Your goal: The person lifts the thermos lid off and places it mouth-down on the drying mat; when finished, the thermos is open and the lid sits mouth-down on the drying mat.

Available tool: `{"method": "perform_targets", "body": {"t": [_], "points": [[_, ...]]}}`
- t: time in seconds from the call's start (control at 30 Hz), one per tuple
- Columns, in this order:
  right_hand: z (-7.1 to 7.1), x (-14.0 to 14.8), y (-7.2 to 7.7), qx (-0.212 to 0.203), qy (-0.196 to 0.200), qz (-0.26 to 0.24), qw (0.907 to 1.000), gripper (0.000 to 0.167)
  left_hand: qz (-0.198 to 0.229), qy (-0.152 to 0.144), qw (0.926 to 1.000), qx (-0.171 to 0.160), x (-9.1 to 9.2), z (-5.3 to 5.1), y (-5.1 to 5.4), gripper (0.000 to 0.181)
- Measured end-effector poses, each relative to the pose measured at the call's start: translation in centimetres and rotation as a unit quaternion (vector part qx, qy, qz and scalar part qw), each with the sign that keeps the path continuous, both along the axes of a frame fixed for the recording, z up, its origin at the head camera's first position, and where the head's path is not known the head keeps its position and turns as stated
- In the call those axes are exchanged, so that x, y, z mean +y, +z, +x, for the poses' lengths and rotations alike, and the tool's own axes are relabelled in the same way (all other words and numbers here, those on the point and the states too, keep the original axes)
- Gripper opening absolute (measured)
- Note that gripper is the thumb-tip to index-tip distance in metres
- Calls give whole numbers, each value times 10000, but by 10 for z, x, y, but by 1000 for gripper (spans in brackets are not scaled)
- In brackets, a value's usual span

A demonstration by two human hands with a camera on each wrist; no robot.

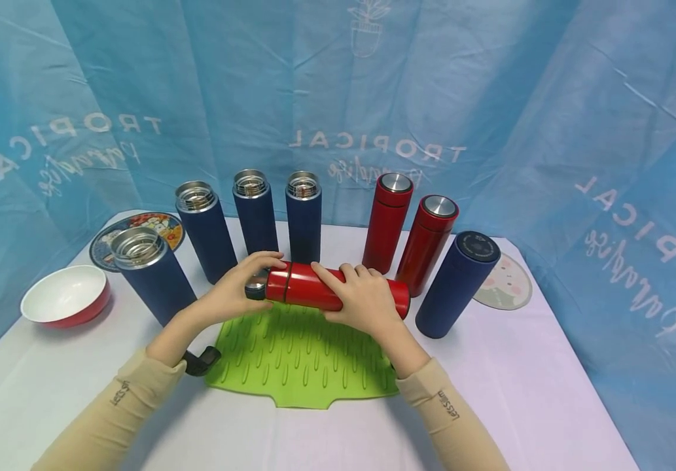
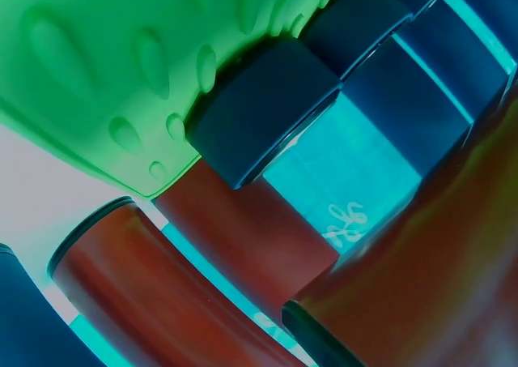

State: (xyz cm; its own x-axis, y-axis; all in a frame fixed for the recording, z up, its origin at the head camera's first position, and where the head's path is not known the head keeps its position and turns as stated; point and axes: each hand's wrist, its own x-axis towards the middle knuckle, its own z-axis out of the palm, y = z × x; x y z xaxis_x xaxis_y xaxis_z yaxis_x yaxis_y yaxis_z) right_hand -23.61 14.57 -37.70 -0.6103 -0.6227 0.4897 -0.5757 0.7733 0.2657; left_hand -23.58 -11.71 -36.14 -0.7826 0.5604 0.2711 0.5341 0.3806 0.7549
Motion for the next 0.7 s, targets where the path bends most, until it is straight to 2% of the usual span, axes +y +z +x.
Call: {"method": "perform_targets", "body": {"t": [0.1, 0.37, 0.7], "points": [[0, 1, -1, 88, 62, -49, 9999, 82, 49, -4, 10000, -55, 0, -1, 1, 65], [0, 4, -4, 278, 201, -103, 9994, 80, 100, -52, 9982, -582, -2, -6, 4, 63], [0, 6, -6, 507, 272, -249, 9980, 78, 34, 126, 9933, -1146, -2, -7, 5, 59]]}}
